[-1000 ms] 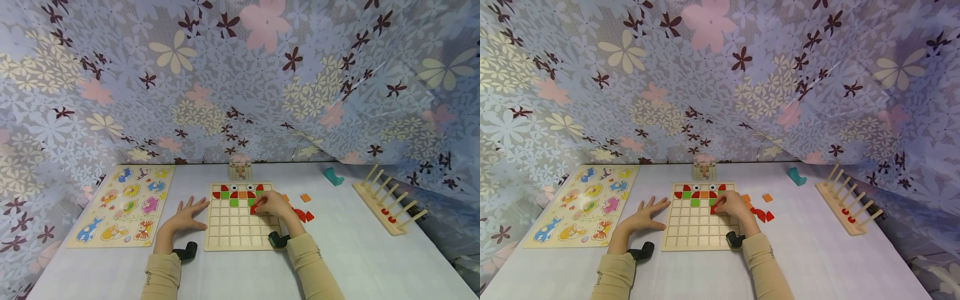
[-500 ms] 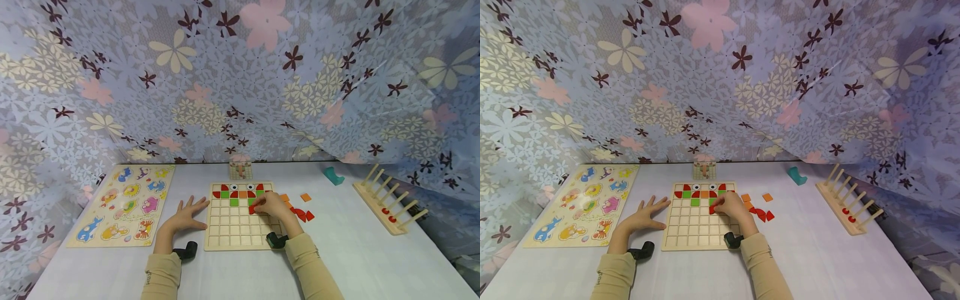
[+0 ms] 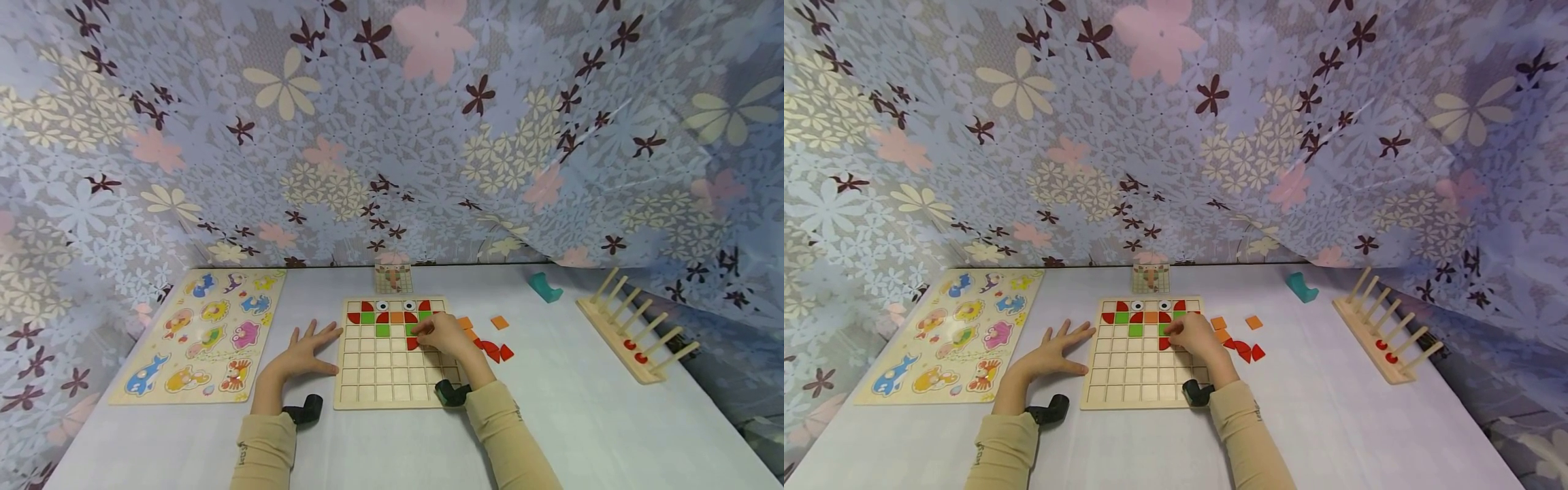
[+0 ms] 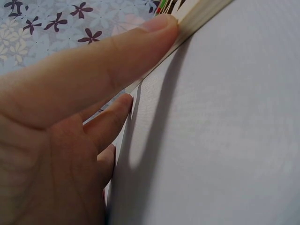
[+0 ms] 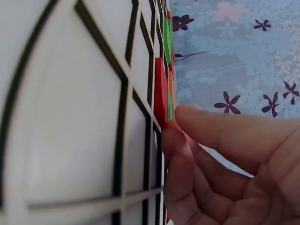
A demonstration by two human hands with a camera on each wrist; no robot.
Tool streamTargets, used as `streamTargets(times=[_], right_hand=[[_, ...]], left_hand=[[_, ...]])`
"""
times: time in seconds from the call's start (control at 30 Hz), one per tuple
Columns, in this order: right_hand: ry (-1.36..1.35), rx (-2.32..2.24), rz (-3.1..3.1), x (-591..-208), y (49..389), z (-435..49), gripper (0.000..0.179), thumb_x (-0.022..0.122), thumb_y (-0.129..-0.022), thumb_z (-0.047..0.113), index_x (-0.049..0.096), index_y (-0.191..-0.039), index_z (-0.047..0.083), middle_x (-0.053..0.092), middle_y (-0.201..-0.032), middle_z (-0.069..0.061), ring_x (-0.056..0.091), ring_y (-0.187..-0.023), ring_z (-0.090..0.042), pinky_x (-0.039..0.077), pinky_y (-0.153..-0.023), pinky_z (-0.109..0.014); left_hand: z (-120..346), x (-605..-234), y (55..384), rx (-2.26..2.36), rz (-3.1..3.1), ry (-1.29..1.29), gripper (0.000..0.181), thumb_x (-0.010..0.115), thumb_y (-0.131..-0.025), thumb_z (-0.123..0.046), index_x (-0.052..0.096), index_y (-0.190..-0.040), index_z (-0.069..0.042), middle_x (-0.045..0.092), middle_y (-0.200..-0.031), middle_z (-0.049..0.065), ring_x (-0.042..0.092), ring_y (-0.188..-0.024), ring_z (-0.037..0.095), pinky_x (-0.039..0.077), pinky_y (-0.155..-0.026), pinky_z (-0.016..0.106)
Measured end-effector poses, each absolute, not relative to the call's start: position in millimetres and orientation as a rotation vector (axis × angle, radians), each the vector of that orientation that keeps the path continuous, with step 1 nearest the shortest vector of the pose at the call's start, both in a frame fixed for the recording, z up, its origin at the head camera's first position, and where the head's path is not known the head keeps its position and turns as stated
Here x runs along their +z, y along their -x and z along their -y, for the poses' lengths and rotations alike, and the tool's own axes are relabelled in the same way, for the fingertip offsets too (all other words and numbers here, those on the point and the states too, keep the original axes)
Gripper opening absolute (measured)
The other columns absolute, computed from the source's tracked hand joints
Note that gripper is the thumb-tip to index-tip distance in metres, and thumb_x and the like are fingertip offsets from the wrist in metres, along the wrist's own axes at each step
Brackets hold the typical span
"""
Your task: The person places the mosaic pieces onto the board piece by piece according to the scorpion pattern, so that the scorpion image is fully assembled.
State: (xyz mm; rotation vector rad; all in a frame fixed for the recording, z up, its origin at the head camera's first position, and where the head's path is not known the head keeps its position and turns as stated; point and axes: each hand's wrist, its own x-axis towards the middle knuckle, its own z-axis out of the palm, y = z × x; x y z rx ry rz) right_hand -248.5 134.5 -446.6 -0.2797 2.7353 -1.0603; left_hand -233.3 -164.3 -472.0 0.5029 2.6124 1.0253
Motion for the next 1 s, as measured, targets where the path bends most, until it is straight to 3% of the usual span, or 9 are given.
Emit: streamTargets(times=[0.2,0.53,0.73,1.0], right_hand=[[0.302,-1.148,-2.701,-443,249,-140,0.016,0.067,-0.08,0.002,0.071,-0.096,0.004,0.064,-0.075,-0.001,0.057,-0.069,-0.012,0.049,-0.063,-0.027],[0.183,-1.322,-2.68,-433,250,-177,0.023,0.066,-0.083,0.007,0.066,-0.106,0.001,0.065,-0.091,-0.009,0.061,-0.082,-0.021,0.052,-0.068,-0.033],[0.044,-1.367,-2.663,-431,250,-213,0.023,0.065,-0.084,0.01,0.065,-0.104,-0.001,0.064,-0.102,-0.015,0.059,-0.087,-0.024,0.053,-0.073,-0.036],[0.004,-1.398,-2.591,-436,242,-252,0.029,0.063,-0.084,0.008,0.059,-0.108,-0.007,0.062,-0.104,-0.019,0.058,-0.083,-0.024,0.05,-0.069,-0.033]], left_hand=[[165,-472,233,1.02,-2.617,-0.528,0.084,0.079,-0.068,-0.025,0.039,-0.14,-0.008,0.024,-0.15,0.015,-0.004,-0.138,0.043,-0.014,-0.107,0.058],[164,-472,232,1.015,-2.621,-0.505,0.084,0.079,-0.067,-0.025,0.04,-0.14,-0.009,0.024,-0.15,0.014,-0.004,-0.139,0.042,-0.014,-0.107,0.057],[163,-472,232,1.011,-2.618,-0.5,0.084,0.078,-0.068,-0.025,0.04,-0.14,-0.009,0.024,-0.151,0.013,-0.004,-0.139,0.04,-0.014,-0.108,0.055],[164,-475,233,1.009,-2.626,-0.512,0.084,0.079,-0.067,-0.027,0.041,-0.14,-0.009,0.026,-0.15,0.013,-0.003,-0.139,0.041,-0.013,-0.108,0.057]])
